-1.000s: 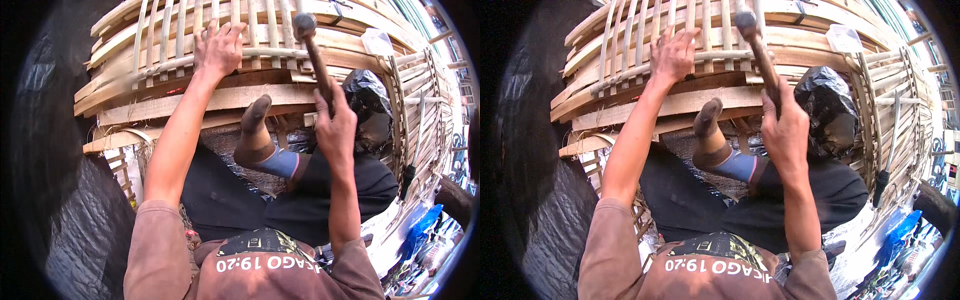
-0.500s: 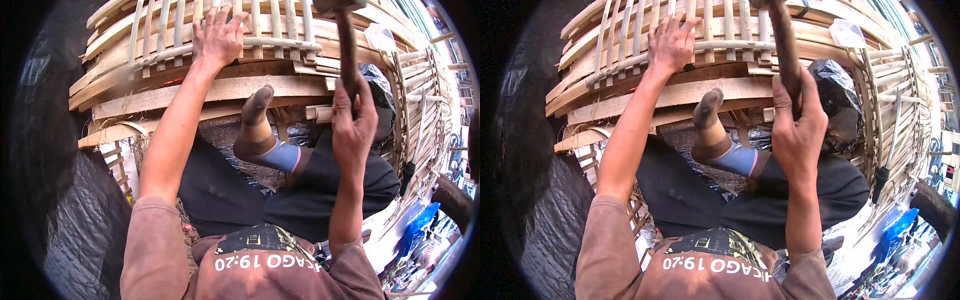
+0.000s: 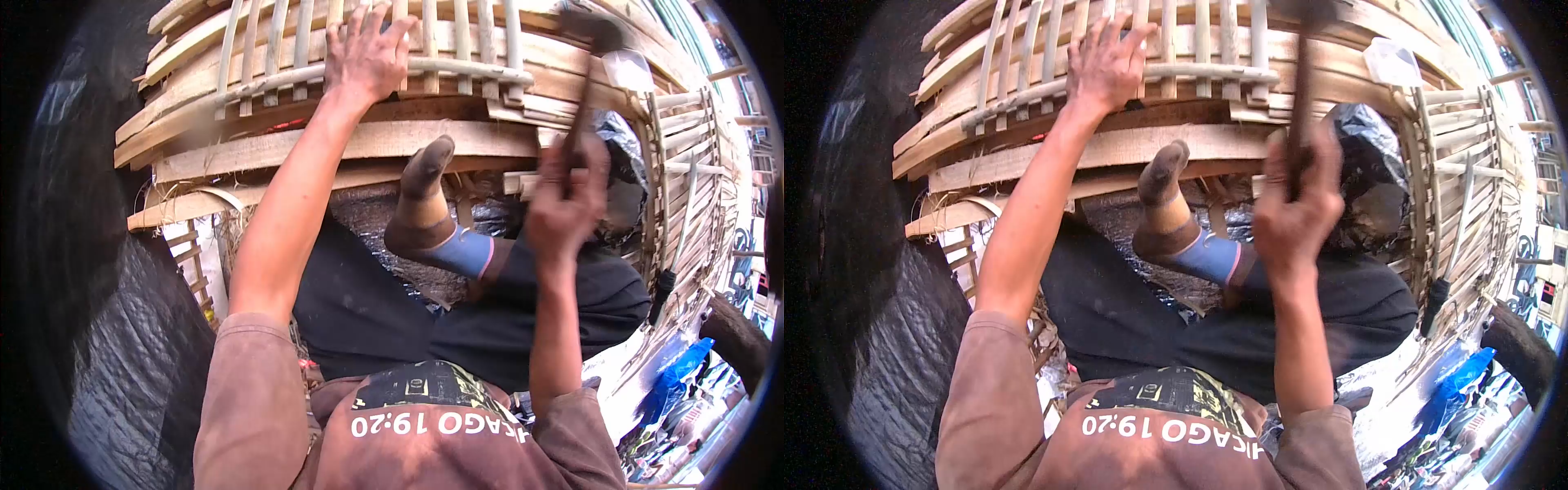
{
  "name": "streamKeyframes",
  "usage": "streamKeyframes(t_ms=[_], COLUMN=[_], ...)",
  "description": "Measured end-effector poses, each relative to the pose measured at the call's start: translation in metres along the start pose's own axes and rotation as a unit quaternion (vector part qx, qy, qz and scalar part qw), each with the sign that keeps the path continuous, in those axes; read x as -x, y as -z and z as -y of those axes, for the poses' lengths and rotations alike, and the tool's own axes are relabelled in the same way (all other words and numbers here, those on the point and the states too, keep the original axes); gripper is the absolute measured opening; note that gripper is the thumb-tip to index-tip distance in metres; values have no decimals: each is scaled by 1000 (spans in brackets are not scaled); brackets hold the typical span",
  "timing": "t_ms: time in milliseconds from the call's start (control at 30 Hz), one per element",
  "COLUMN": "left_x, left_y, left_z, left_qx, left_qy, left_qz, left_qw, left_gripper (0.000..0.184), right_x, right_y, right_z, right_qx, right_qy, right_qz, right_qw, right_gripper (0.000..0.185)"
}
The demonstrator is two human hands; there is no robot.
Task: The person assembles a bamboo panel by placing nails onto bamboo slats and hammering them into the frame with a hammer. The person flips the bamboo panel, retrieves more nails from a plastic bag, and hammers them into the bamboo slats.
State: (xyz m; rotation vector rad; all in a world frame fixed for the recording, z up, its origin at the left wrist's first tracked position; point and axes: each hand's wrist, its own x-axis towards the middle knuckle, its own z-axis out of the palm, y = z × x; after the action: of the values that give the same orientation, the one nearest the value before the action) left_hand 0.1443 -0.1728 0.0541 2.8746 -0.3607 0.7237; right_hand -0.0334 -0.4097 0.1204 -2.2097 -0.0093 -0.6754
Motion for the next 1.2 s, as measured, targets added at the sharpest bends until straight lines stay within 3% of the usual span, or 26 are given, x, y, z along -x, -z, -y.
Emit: streamKeyframes(t_ms=[67, 100, 133, 167, 267, 300, 367, 400, 433, 500, 600, 667, 700, 767, 800, 833, 867, 900, 933, 1033, 1100, 1133, 1200], left_x=[1, -2, -2, 1, 0, 1, 0, 0, -1, 0, -4, -2, 0, -2, -2, -1, -3, -5, -4, -3, -5, -5, -4], left_y=[-10, -13, -4, -1, -2, 1, 9, 3, 2, 4, 0, -13, -11, -6, -7, -9, -11, -9, -7, -6, -5, -10, -8], left_z=[2, 3, 3, 2, 0, -3, -4, -2, -1, -4, 1, 2, 3, 2, 3, 3, 3, 3, 2, 5, 2, 3, 5], left_qx=[-3, -8, 6, 8, 6, 7, 17, 45, 46, 39, 17, 27, 26, 47, 47, 32, 16, 18, 16, 5, 16, 18, 48], left_qy=[-1, -3, -14, -15, 14, 20, -36, -26, -25, -22, -26, -32, -30, -24, -24, 1, 26, 24, 34, 24, 29, 25, -6], left_qz=[-12, -15, -16, -5, 19, 24, -132, -96, -101, -135, -159, -172, -169, -134, -135, -77, -24, -30, -17, -6, 5, 1, -30], left_qw=[1000, 1000, 1000, 1000, 1000, 999, 991, 994, 994, 990, 987, 984, 985, 990, 989, 996, 999, 999, 999, 1000, 999, 1000, 998], left_gripper=[41, 41, 40, 40, 44, 44, 41, 41, 41, 42, 41, 40, 40, 41, 41, 43, 46, 46, 47, 50, 51, 52, 59], right_x=[1, -1, -9, -14, -40, -41, -43, -28, -23, -7, -19, -38, -41, -47, -43, -37, -24, -16, -8, -12, -21, -19, -14], right_y=[-8, -8, -5, 0, 25, 26, 25, 11, -4, -16, -2, 13, 19, 19, 9, -4, -8, -13, -18, -14, 0, 4, 16], right_z=[-10, -7, 6, 12, 57, 62, 54, 12, 3, -12, -5, 31, 40, 46, 40, 7, 14, -2, -18, -7, 22, 13, -2], right_qx=[46, 9, -7, 21, -48, -140, -217, -104, 75, 156, 81, 31, 10, -124, -116, -38, -2, 57, 161, 77, 49, 50, 5], right_qy=[-50, -143, -154, -74, -87, -53, -51, -46, 90, -135, -76, -104, -140, -98, -76, 23, -75, -32, -84, -91, -202, -138, -148], right_qz=[95, 145, 151, 119, 75, 26, 6, -10, -18, 181, 131, 101, 88, 36, -5, -29, 13, 61, 161, 139, 150, 117, 83], right_qw=[993, 979, 976, 990, 992, 988, 975, 993, 993, 962, 985, 989, 986, 987, 990, 999, 997, 996, 970, 983, 967, 982, 985], right_gripper=[34, 35, 37, 39, 33, 28, 20, 20, 22, 27, 28, 26, 25, 23, 23, 23, 23, 23, 25, 28, 29, 30, 29])
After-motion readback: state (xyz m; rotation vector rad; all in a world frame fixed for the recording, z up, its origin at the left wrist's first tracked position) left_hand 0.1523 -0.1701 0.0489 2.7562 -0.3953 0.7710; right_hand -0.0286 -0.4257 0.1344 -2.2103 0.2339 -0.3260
